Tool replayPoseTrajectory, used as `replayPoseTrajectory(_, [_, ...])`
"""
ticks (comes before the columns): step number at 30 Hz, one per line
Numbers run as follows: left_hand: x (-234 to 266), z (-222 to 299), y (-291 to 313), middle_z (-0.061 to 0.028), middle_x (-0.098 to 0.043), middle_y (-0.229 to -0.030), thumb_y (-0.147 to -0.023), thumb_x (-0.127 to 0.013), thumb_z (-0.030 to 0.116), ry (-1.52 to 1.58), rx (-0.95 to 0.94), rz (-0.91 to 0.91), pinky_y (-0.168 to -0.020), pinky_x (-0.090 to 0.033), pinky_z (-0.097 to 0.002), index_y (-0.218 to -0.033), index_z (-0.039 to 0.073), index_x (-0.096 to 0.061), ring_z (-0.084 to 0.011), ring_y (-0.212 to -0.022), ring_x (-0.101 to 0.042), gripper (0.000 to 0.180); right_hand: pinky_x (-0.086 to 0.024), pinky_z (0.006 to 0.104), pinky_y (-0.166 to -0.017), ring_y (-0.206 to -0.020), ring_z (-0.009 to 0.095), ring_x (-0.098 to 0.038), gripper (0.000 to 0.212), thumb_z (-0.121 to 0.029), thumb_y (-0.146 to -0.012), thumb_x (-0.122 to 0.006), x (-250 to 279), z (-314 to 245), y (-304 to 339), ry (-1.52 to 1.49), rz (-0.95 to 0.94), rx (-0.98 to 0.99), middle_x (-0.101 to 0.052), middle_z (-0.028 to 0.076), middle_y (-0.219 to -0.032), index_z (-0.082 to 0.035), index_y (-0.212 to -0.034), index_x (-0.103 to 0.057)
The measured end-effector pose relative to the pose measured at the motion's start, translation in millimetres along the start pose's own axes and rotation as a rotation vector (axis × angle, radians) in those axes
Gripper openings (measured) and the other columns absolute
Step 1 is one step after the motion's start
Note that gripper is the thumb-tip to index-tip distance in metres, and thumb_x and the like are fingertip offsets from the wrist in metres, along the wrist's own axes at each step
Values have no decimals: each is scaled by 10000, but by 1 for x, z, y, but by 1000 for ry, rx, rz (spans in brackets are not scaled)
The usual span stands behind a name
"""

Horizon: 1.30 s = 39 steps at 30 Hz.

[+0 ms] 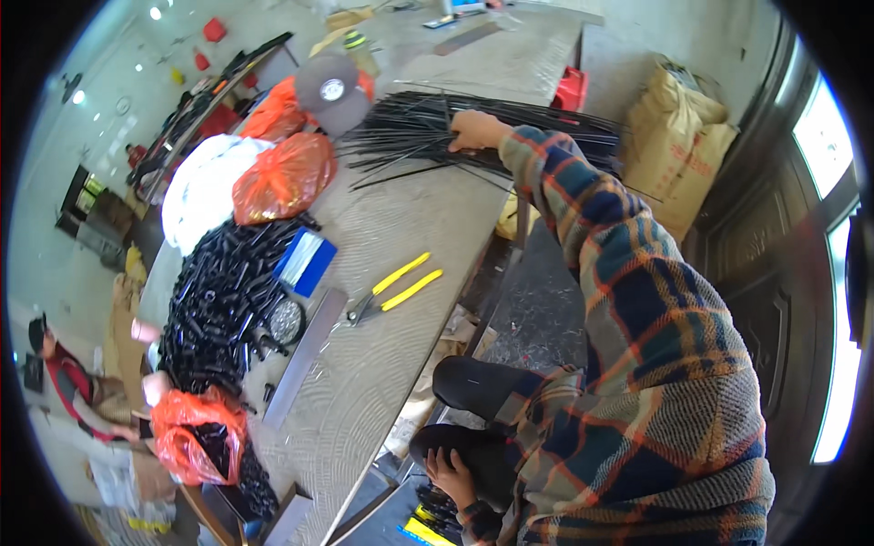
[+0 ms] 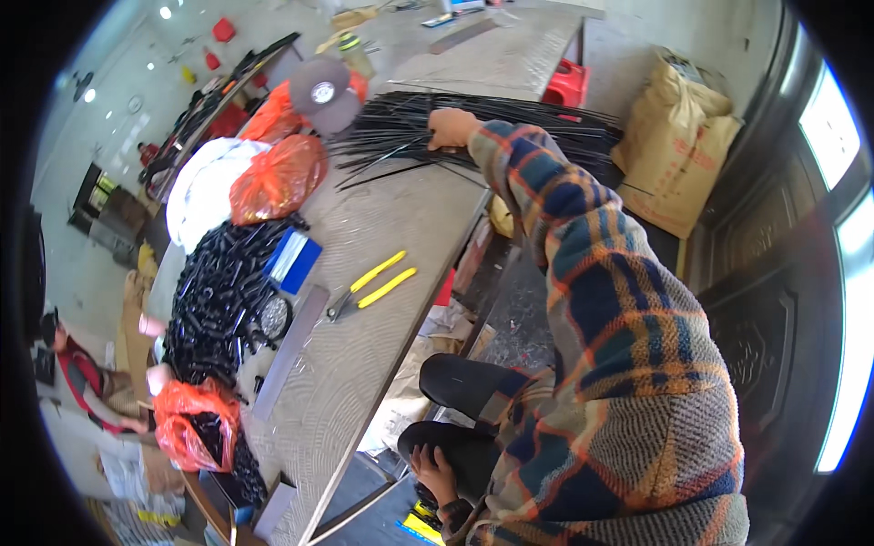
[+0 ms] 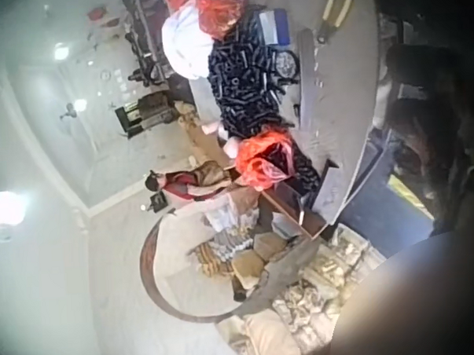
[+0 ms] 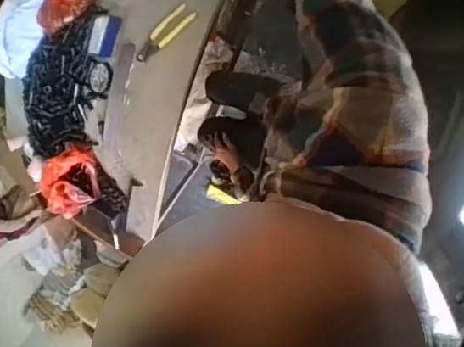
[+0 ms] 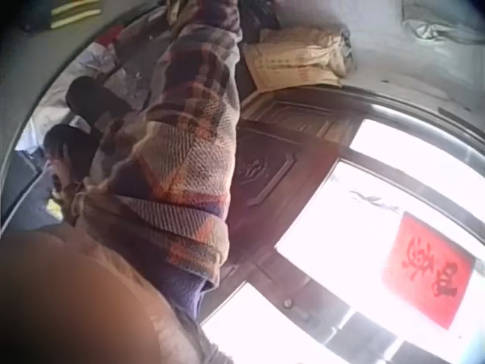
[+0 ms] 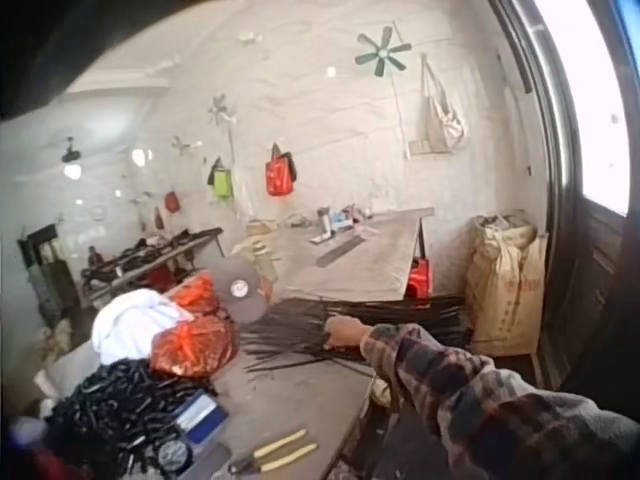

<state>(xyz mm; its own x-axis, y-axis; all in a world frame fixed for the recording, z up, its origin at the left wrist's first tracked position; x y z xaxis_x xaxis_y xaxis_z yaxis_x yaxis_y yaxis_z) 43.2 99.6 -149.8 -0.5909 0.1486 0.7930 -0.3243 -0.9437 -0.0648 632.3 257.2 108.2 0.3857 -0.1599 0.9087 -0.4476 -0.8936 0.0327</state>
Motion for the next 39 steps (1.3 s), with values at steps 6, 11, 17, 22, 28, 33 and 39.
replayPoseTrajectory(6, [11, 2, 14, -200, -518, -1188, -820, -571, 264, -27, -12, 64, -976, -322, -490, -1027, 3, -609, -423, -1173, -391, 335, -483, 398, -670, -758, 288, -628, 259, -299, -769, -601, 49, -42, -9, 78, 466, 23, -641, 126, -774, -58, -859, -628])
replayPoseTrajectory(11, [3, 9, 6, -196, -523, -1179, -817, -577, 257, 22, -18, 55, -974, -321, -490, -1013, 14, -617, -419, -1159, -405, 314, -448, 451, -728, -849, 413, -561, 303, -255, -806, -564, 149, -81, -14, -73, 808, 420, -595, 233, -893, -13, -986, -539])
replayPoseTrajectory(17, [4, 14, 6, -181, -547, -1144, -809, -587, 246, -2, -8, 99, -967, -334, -476, -988, 22, -626, -410, -1131, -433, 290, -451, 411, -803, -980, 390, -550, 395, -106, -778, -597, 220, -148, -23, -373, 1157, 573, -565, 267, -1013, 24, -1125, -460])
replayPoseTrajectory(22, [10, 8, 14, -167, -555, -1137, -806, -588, 247, 41, 1, 122, -962, -337, -470, -975, 24, -630, -405, -1131, -439, 283, -455, 420, -658, -752, 355, -596, 337, -204, -785, -602, 156, -175, -22, -448, 1169, 533, -600, 220, -822, 5, -1035, -515])
replayPoseTrajectory(28, [36, 42, 8, -144, -641, -941, -854, -589, 208, 354, -14, 11, -768, -483, -297, -1032, 18, -613, -203, -864, -629, 262, -458, 358, -785, -919, 300, -604, 361, -125, -823, -596, 14, -189, 13, -595, 790, 615, -601, 212, -985, 21, -1126, -464])
replayPoseTrajectory(33, [151, 206, -43, -59, -628, -904, -890, -539, 97, 651, -185, -107, -698, -458, -229, -1106, -18, -567, -94, -774, -558, 247, -467, 359, -721, -803, 283, -617, 243, -109, -804, -575, 11, -276, 8, -521, 211, 662, -620, 195, -849, 21, -1006, -539])
replayPoseTrajectory(39, [212, 290, -155, -94, -579, -1089, -855, -601, 221, 1141, -296, 217, -895, -411, -278, -1196, -30, -461, -134, -1037, -522, 446, -441, 447, -723, -837, 393, -584, 296, -194, -750, -579, 11, -368, 95, -236, 221, 950, -605, 240, -844, 31, -942, -564])
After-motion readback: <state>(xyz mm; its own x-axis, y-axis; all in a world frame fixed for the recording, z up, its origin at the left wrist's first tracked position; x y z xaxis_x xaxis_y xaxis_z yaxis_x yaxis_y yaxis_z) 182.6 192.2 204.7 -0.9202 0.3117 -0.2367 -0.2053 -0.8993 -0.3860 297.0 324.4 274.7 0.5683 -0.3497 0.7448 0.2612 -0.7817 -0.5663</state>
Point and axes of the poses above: each hand's wrist, its own y-axis away from the middle knuckle, its own x-axis out of the back of the hand, z = x × y, the point moved 6 cm from there along -y, towards the middle knuckle
